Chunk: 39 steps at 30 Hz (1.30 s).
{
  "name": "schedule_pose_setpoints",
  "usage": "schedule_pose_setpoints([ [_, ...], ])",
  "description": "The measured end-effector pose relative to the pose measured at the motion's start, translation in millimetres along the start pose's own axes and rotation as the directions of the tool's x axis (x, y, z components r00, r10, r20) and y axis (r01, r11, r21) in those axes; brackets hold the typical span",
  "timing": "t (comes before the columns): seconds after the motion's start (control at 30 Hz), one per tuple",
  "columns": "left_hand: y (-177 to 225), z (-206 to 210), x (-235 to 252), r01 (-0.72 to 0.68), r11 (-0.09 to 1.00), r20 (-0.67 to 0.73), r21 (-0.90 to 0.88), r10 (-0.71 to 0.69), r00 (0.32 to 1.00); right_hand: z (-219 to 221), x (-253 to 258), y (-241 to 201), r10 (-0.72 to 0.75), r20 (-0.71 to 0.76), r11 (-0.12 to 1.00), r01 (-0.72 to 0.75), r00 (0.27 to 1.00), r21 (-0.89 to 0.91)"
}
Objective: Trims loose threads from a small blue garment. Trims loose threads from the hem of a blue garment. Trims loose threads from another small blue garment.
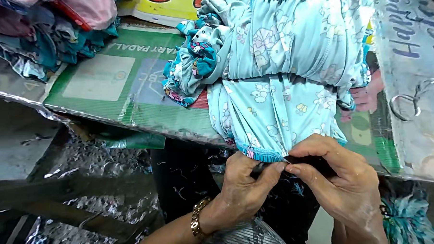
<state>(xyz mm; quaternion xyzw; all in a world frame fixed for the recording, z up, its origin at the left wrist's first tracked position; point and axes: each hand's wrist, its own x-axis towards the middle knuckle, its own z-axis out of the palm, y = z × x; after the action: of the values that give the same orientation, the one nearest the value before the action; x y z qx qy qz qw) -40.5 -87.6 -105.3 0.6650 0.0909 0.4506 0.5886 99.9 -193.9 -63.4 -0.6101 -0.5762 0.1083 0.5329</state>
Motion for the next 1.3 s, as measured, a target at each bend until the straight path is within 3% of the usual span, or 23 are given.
schedule_pose_setpoints([
  [0.3, -2, -5, -2, 0.004, 1.0, -0.01, 0.02, -0.004, 1.0, 5, 4, 0, -0.009, 0.015, 0.999, 0.01, 1.0, -0.036],
  [0.37, -1, -5, -3, 0.053, 0.995, -0.015, -0.08, -0.054, 0.998, 5, 3, 2, -0.002, 0.004, 0.999, 0.002, 1.0, 0.034],
  [0.43, 3, -5, -2, 0.147, 0.945, -0.029, -0.291, -0.163, 0.986, 3, 0, 3, 0.005, 0.01, 0.998, -0.006, 1.0, 0.069],
  [0.5, 6, -8, -3, 0.225, 0.865, -0.032, -0.449, -0.267, 0.963, 3, -2, 4, -0.02, 0.014, 0.998, 0.021, 1.0, -0.061],
  [0.63, 11, -17, -9, 0.294, 0.815, -0.053, -0.5, -0.367, 0.929, 13, -4, 11, -0.152, -0.035, 0.889, 0.121, 0.988, -0.442],
  [0.7, 10, -25, -15, 0.303, 0.865, -0.026, -0.4, -0.341, 0.94, 15, -5, 12, -0.187, -0.01, 0.866, 0.16, 0.982, -0.473],
  [0.73, 9, -30, -19, 0.267, 0.929, 0.001, -0.257, -0.276, 0.961, 15, -6, 11, -0.197, -0.002, 0.865, 0.173, 0.98, -0.47],
  [0.8, 3, -39, -26, 0.011, 0.983, 0.045, 0.185, -0.02, 0.999, 14, -6, 10, -0.202, -0.001, 0.871, 0.179, 0.979, -0.458],
  [0.87, -4, -46, -26, -0.262, 0.779, 0.083, 0.569, 0.263, 0.961, 12, -5, 9, -0.199, 0.008, 0.872, 0.181, 0.98, -0.454],
  [0.93, -8, -53, -9, -0.386, 0.588, 0.166, 0.711, 0.394, 0.904, 10, -1, 5, -0.212, 0.017, 0.865, 0.196, 0.977, -0.461],
  [0.97, -8, -56, 3, -0.43, 0.547, 0.218, 0.718, 0.41, 0.886, 9, 2, 3, -0.222, 0.023, 0.859, 0.207, 0.975, -0.468],
  [1.03, -4, -59, 28, -0.507, 0.584, 0.293, 0.634, 0.426, 0.856, 2, 11, -2, -0.241, 0.034, 0.83, 0.224, 0.97, -0.511],
  [1.1, 8, -60, 48, -0.467, 0.741, 0.328, 0.482, 0.341, 0.881, -7, 21, -3, -0.249, 0.024, 0.769, 0.213, 0.968, -0.603],
  [1.2, 23, -63, 72, -0.166, 0.974, 0.318, 0.151, 0.111, 0.942, -20, 37, 0, -0.186, -0.021, 0.798, 0.138, 0.982, -0.587],
  [1.3, 26, -62, 87, 0.167, 0.972, 0.244, -0.167, -0.124, 0.962, -33, 49, 5, -0.058, -0.069, 0.96, 0.036, 0.996, -0.278],
])
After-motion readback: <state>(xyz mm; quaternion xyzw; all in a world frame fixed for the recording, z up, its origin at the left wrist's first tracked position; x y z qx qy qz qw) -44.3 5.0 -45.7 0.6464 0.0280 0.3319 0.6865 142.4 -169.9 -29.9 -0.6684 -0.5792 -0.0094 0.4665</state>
